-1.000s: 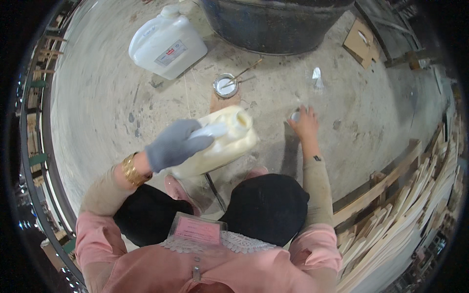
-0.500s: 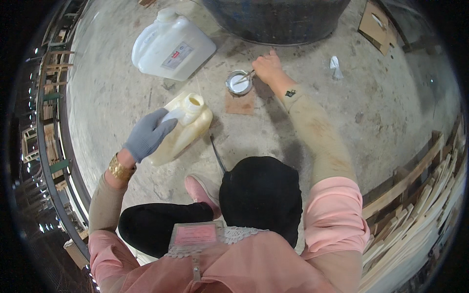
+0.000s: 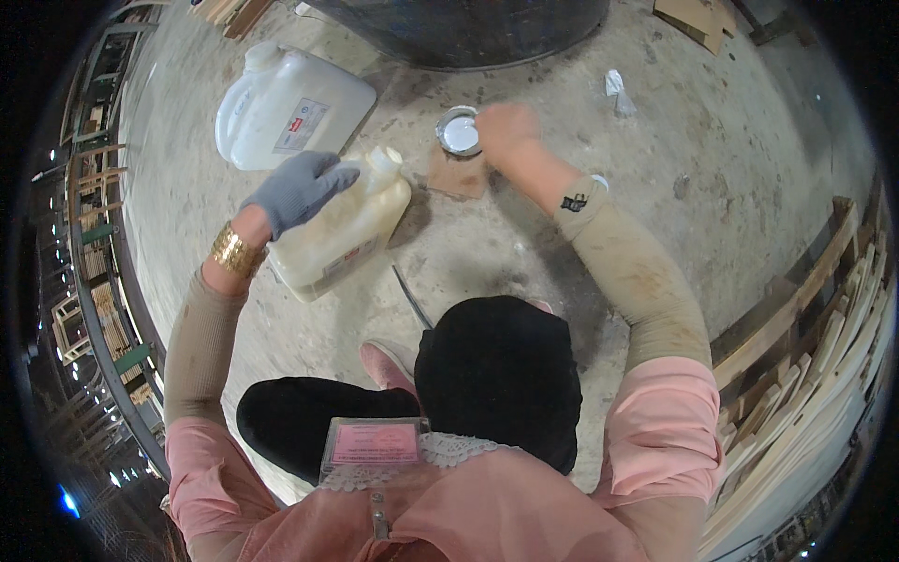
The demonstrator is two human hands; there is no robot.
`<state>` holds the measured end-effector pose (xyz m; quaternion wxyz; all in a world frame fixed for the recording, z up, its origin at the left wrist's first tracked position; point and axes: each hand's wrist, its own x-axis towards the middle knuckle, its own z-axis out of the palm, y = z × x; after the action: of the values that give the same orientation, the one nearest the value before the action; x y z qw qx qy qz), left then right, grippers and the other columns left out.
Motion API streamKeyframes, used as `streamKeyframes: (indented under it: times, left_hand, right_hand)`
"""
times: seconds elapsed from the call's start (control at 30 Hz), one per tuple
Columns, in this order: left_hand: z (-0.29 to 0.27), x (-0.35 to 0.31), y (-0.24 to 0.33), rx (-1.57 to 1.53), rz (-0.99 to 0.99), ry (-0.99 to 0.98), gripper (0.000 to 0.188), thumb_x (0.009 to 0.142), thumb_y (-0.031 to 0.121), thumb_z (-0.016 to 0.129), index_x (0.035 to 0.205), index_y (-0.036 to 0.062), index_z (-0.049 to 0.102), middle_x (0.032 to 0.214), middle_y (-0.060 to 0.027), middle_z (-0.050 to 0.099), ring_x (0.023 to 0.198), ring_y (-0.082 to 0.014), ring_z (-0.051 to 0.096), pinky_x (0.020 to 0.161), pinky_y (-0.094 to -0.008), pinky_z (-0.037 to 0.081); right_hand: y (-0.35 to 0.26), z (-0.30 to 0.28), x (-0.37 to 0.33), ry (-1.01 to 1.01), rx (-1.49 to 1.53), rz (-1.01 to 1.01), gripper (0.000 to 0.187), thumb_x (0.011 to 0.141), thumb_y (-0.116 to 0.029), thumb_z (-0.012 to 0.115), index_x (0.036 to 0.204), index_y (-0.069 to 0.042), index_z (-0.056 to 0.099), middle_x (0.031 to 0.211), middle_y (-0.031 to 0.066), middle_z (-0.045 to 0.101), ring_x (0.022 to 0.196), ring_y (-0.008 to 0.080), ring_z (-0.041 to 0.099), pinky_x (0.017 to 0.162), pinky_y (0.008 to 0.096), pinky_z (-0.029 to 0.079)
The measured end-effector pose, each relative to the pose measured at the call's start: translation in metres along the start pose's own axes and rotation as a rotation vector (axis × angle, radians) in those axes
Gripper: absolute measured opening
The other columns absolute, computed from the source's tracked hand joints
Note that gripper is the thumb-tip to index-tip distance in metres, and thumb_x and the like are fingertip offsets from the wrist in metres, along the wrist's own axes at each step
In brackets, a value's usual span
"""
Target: The person applies a white substance to curved wooden pieces using a brush. They then mix a white liquid from a plastic container into a small metal can and use a power tool to stir the mixture.
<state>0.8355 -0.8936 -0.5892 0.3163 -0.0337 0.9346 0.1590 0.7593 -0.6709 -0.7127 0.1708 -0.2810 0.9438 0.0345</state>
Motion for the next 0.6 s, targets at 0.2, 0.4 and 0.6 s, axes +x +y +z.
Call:
streamKeyframes:
  times: [0.2,0.4,0.6]
  left_hand:
    - [-0.001,0.029,0.010,0.035,-0.060,-0.020,0.048,0.083,0.043,0.046,0.095,-0.0021,0.061,0.087,-0.0226,0.061,0.081,-0.0336,0.059,0.076,-0.0369,0.044]
    - [0.003,0.044,0.025,0.101,-0.006,-0.035,0.047,0.083,0.042,0.047,0.089,-0.0024,0.063,0.087,-0.0222,0.062,0.081,-0.0347,0.059,0.075,-0.0373,0.044]
    - [0.009,0.058,0.037,0.176,0.004,-0.060,0.045,0.083,0.041,0.049,0.086,-0.0015,0.063,0.083,-0.0212,0.062,0.078,-0.0344,0.059,0.072,-0.0380,0.045]
  right_hand:
    - [0.017,0.005,-0.019,0.073,0.071,0.024,0.016,0.075,-0.008,0.054,0.085,-0.009,0.066,0.083,0.0103,0.065,0.079,0.0267,0.064,0.066,0.0358,0.050]
    - [0.008,0.039,-0.042,0.173,0.262,0.062,0.021,0.079,-0.008,0.047,0.095,-0.008,0.060,0.080,0.0134,0.063,0.075,0.0307,0.062,0.063,0.0395,0.050]
    - [0.001,0.057,-0.050,0.168,0.421,0.070,0.015,0.076,-0.010,0.052,0.083,-0.006,0.064,0.081,0.0127,0.064,0.081,0.0289,0.063,0.068,0.0384,0.049]
